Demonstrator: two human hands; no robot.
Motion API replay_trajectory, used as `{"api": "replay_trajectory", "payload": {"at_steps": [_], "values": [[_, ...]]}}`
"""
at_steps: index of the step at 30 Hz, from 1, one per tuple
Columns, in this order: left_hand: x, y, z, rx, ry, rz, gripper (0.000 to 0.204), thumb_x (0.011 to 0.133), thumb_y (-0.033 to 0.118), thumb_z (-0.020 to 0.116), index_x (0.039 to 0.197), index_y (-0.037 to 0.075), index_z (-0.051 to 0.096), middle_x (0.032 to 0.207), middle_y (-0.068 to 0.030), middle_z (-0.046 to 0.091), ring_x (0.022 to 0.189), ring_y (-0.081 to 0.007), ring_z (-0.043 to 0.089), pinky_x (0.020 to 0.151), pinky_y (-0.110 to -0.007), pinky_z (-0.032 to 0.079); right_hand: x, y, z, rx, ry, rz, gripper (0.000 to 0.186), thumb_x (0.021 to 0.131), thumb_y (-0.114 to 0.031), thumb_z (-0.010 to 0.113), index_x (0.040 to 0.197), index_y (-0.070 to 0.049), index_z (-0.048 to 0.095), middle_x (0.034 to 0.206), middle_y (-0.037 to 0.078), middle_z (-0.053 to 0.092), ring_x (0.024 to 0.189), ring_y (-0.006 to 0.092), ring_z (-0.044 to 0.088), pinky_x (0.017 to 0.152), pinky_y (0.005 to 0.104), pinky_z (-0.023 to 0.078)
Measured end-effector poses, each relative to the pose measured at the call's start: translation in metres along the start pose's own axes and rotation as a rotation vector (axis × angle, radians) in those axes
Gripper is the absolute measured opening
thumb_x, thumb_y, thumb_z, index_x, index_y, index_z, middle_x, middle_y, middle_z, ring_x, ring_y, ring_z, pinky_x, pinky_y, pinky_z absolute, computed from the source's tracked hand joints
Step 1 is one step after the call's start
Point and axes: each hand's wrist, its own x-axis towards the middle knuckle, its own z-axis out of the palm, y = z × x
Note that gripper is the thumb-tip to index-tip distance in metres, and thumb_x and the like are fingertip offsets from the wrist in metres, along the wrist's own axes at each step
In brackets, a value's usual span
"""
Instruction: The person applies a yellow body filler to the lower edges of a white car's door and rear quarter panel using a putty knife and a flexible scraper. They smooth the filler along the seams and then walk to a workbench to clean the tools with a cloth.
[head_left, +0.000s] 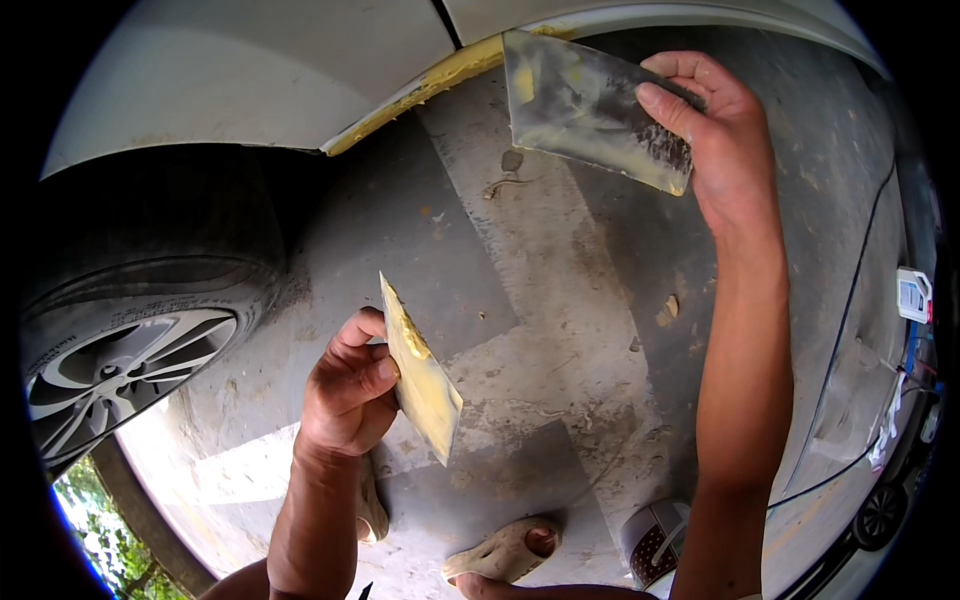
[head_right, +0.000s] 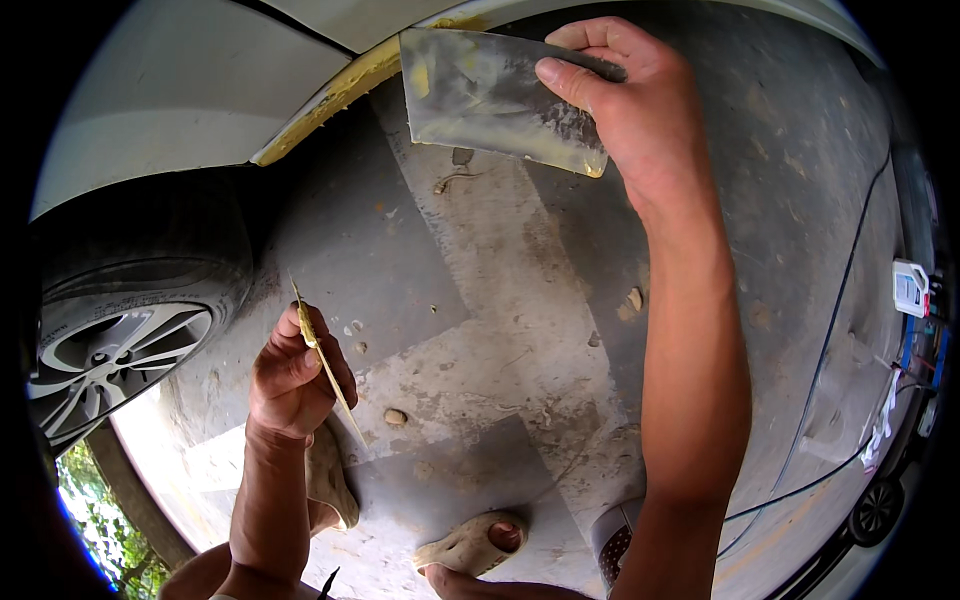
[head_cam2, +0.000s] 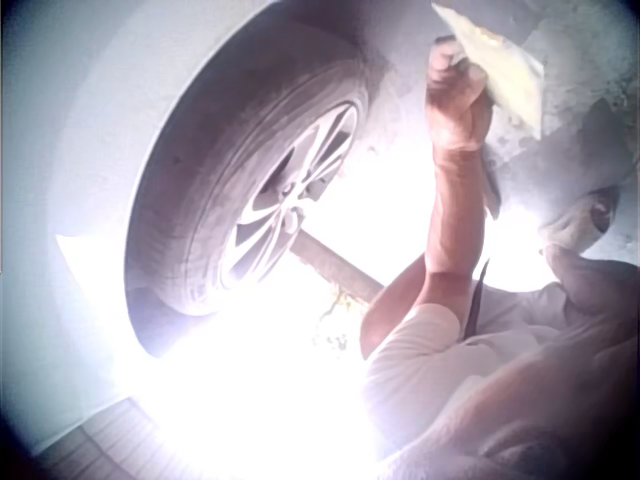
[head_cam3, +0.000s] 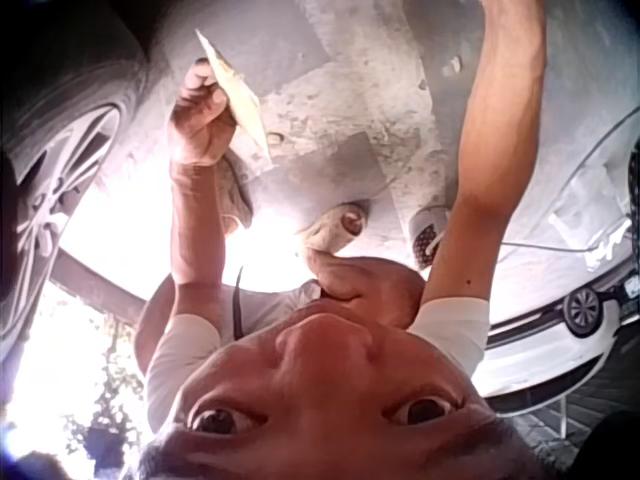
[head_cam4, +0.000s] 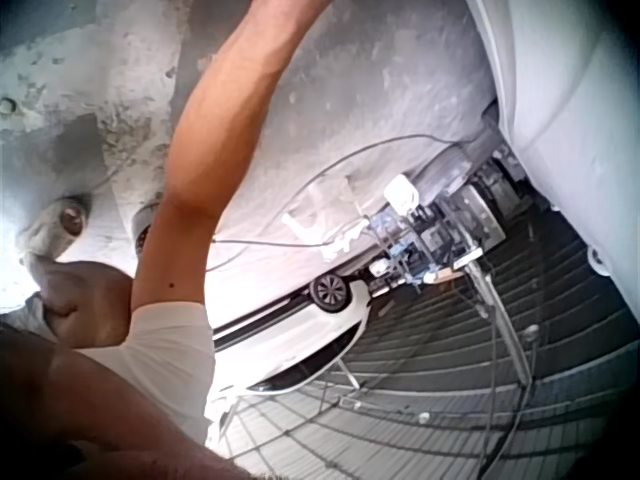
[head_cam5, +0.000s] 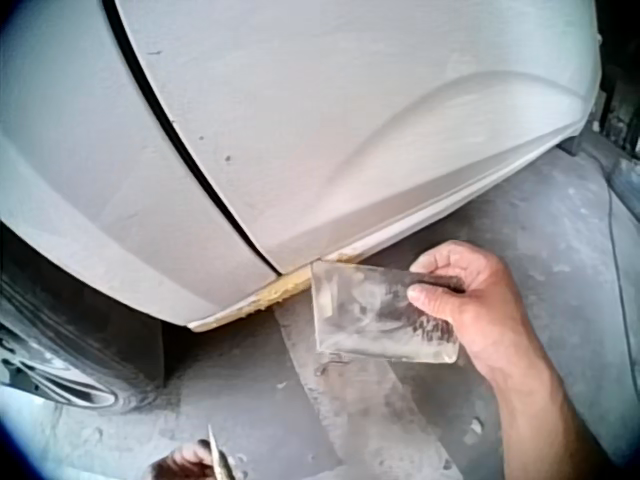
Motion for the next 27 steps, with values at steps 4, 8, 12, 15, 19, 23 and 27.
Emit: {"api": "replay_trajectory", "payload": {"at_steps": [4, 8, 12, 15, 19, 23, 27], "values": [[-0.001, -0.001, 0.000, 0.018, 0.008, -0.011, 0.023, 0.081, 0.006, 0.063, 0.101, 0.005, 0.052, 0.074, -0.0101, 0.058, 0.058, -0.0268, 0.062, 0.045, -0.038, 0.054, 0.002, 0.003, -0.007, -0.091, 0.036, -0.051, 0.021, 0.078, -0.001, 0.066, 0.099, 0.000, 0.062, 0.091, 0.004, 0.062, 0.081, 0.0102, 0.057, 0.074, 0.0221, 0.043], [-0.002, -0.003, 0.000, 0.004, 0.022, -0.012, 0.024, 0.081, 0.006, 0.063, 0.103, 0.006, 0.052, 0.072, -0.0129, 0.059, 0.056, -0.0282, 0.061, 0.046, -0.038, 0.053, 0.003, 0.004, -0.014, 0.000, 0.071, 0.015, 0.021, 0.074, -0.005, 0.070, 0.094, 0.000, 0.064, 0.091, 0.006, 0.063, 0.082, 0.0124, 0.057, 0.073, 0.0249, 0.044], [-0.003, -0.002, -0.004, -0.003, 0.008, -0.021, 0.025, 0.081, 0.005, 0.062, 0.105, 0.006, 0.053, 0.074, -0.0122, 0.060, 0.057, -0.0281, 0.062, 0.045, -0.038, 0.053, 0.003, 0.004, -0.017, 0.022, 0.107, 0.048, 0.021, 0.075, -0.004, 0.069, 0.094, 0.001, 0.064, 0.091, 0.007, 0.063, 0.081, 0.0124, 0.058, 0.072, 0.0248, 0.044], [-0.002, 0.001, -0.003, -0.019, -0.014, -0.036, 0.025, 0.081, 0.005, 0.063, 0.105, 0.006, 0.054, 0.077, -0.0113, 0.061, 0.063, -0.0273, 0.063, 0.050, -0.038, 0.054, 0.001, 0.008, -0.025, 0.049, 0.155, 0.079, 0.022, 0.075, -0.003, 0.069, 0.095, 0.001, 0.063, 0.092, 0.007, 0.063, 0.082, 0.0125, 0.058, 0.072, 0.0247, 0.044], [0.002, 0.005, 0.009, 0.051, 0.096, -0.051, 0.023, 0.081, 0.003, 0.060, 0.103, 0.005, 0.056, 0.084, -0.0097, 0.063, 0.075, -0.0254, 0.064, 0.068, -0.037, 0.055, -0.014, 0.017, -0.049, 0.108, 0.298, 0.095, 0.021, 0.077, -0.002, 0.067, 0.096, 0.001, 0.063, 0.092, 0.007, 0.063, 0.084, 0.0124, 0.058, 0.073, 0.0244, 0.045], [0.008, 0.016, 0.014, 0.262, 0.039, -0.157, 0.027, 0.081, -0.005, 0.050, 0.105, 0.003, 0.057, 0.094, -0.0097, 0.065, 0.085, -0.0181, 0.062, 0.077, -0.030, 0.049, -0.058, 0.032, -0.058, 0.576, 0.001, 0.398, 0.018, 0.080, -0.004, 0.062, 0.098, -0.001, 0.062, 0.085, 0.003, 0.059, 0.080, 0.0109, 0.056, 0.073, 0.0241, 0.046], [0.010, 0.004, 0.024, 0.326, -0.146, -0.163, 0.025, 0.083, -0.004, 0.052, 0.106, 0.003, 0.057, 0.100, -0.0090, 0.064, 0.092, -0.0180, 0.059, 0.085, -0.030, 0.045, -0.110, 0.039, -0.001, 0.955, -0.572, 0.595, 0.020, 0.078, -0.003, 0.065, 0.096, 0.000, 0.060, 0.083, 0.006, 0.062, 0.075, 0.0112, 0.059, 0.066, 0.0250, 0.049]]}}
